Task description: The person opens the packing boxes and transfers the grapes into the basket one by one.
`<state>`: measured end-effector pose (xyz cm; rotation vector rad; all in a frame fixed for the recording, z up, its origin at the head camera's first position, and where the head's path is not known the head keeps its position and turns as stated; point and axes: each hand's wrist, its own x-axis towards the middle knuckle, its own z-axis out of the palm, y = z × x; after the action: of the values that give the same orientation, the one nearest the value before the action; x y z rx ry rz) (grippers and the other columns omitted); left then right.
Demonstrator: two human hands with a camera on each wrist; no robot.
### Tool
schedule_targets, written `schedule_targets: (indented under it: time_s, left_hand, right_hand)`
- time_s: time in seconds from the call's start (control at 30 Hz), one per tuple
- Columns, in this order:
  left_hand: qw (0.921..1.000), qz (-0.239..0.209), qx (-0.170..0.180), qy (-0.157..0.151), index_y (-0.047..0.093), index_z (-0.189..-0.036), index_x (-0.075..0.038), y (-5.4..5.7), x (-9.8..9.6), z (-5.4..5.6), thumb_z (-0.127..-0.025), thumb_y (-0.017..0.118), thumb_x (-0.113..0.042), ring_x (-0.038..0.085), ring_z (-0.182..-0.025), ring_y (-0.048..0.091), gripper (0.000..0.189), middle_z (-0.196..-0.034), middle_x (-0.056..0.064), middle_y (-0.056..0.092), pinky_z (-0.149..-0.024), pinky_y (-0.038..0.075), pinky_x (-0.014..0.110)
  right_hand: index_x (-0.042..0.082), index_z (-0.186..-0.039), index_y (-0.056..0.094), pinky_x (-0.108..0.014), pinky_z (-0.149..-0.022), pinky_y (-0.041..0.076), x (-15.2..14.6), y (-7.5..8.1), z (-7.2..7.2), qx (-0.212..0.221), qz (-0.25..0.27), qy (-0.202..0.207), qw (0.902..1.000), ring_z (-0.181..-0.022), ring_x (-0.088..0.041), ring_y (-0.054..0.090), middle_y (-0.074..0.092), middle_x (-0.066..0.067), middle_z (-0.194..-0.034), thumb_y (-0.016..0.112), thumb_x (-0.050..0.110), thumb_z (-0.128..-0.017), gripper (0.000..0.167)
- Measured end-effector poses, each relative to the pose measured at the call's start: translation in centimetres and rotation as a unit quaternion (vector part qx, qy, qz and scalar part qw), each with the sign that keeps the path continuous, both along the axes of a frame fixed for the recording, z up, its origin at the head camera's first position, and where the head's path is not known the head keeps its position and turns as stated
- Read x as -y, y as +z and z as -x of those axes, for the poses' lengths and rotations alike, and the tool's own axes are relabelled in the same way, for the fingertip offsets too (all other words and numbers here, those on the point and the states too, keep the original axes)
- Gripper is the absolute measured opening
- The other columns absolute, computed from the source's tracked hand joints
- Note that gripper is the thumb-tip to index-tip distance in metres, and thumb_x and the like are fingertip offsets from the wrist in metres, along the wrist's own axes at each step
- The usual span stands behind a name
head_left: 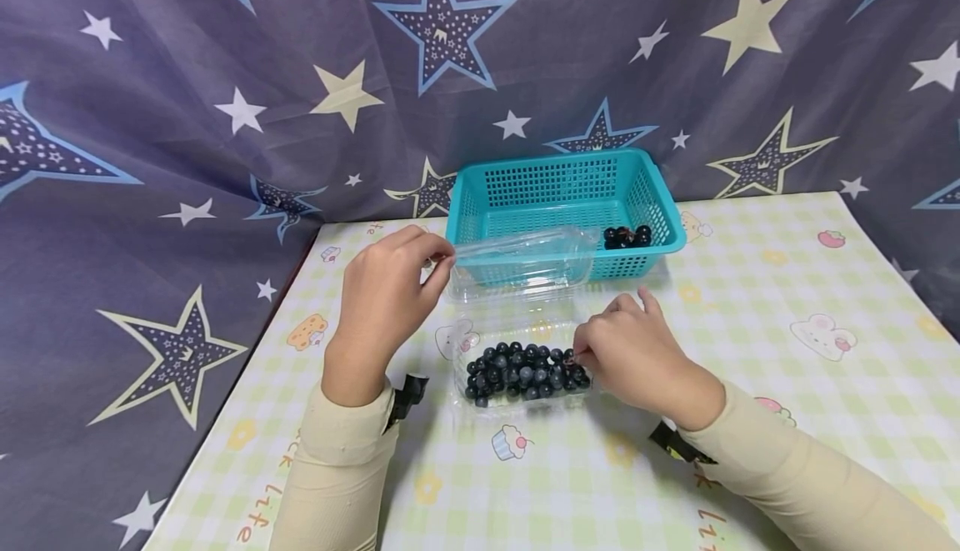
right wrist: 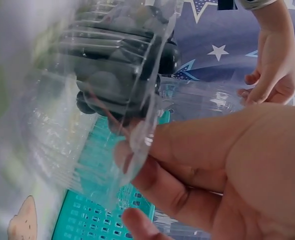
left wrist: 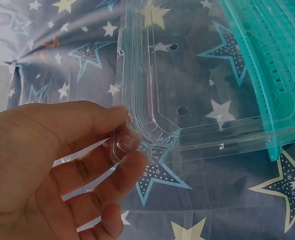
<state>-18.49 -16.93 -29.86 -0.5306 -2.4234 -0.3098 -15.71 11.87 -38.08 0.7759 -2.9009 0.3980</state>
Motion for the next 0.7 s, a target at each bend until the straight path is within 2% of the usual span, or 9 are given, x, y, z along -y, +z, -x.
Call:
schedule_targets:
  time_s: [0.13,0.23,0.43,0.7]
  left_hand:
    - [1.0,0.001,-0.001,0.001,0.079,-0.094,-0.021,-0.01,0.03,-0.02,-0.094,0.074,-0.02,0.014,-0.07,0.065,0.005,-0.089,-0.007,0.072,-0.06,0.052,0.038]
    - [1.0,0.001,-0.001,0.0,0.079,-0.094,-0.021,-0.02,0.05,-0.02,-0.094,0.074,-0.02,0.014,-0.072,0.066,0.005,-0.088,-0.007,0.072,-0.061,0.053,0.039]
    - [1.0,0.001,-0.002,0.0,0.079,-0.094,-0.021,-0.01,0.05,0.0,-0.095,0.073,-0.02,0.013,-0.074,0.067,0.006,-0.089,-0.006,0.073,-0.062,0.053,0.039]
    - [1.0,0.003,0.0,0.003,0.079,-0.094,-0.021,-0.01,0.04,0.0,-0.094,0.074,-0.02,0.013,-0.069,0.063,0.005,-0.088,-0.007,0.072,-0.059,0.051,0.037]
  right_hand:
    - [0.035,-0.071,0.072,-0.073,-0.105,0.033,-0.05,0.14,0.01,-0.027,0.008,0.011,0.9995,-0.085,-0.024,0.057,0.067,0.022,-0.073,0.078,0.012,-0.087,0.028]
    - [0.035,-0.08,0.078,-0.065,-0.095,0.038,-0.14,0.32,-0.02,-0.037,0.017,0.014,0.9991,-0.082,-0.021,0.057,0.071,0.02,-0.077,0.083,0.02,-0.086,0.017]
    - [0.034,-0.085,0.08,-0.057,-0.087,0.038,-0.11,0.67,-0.17,-0.036,0.031,0.017,0.9988,-0.081,-0.017,0.056,0.071,0.021,-0.078,0.084,0.023,-0.087,0.012]
    - [0.034,-0.084,0.08,-0.056,-0.089,0.037,-0.05,0.94,-0.23,-0.047,0.054,0.018,0.9973,-0.082,-0.016,0.058,0.071,0.022,-0.078,0.083,0.025,-0.088,0.011]
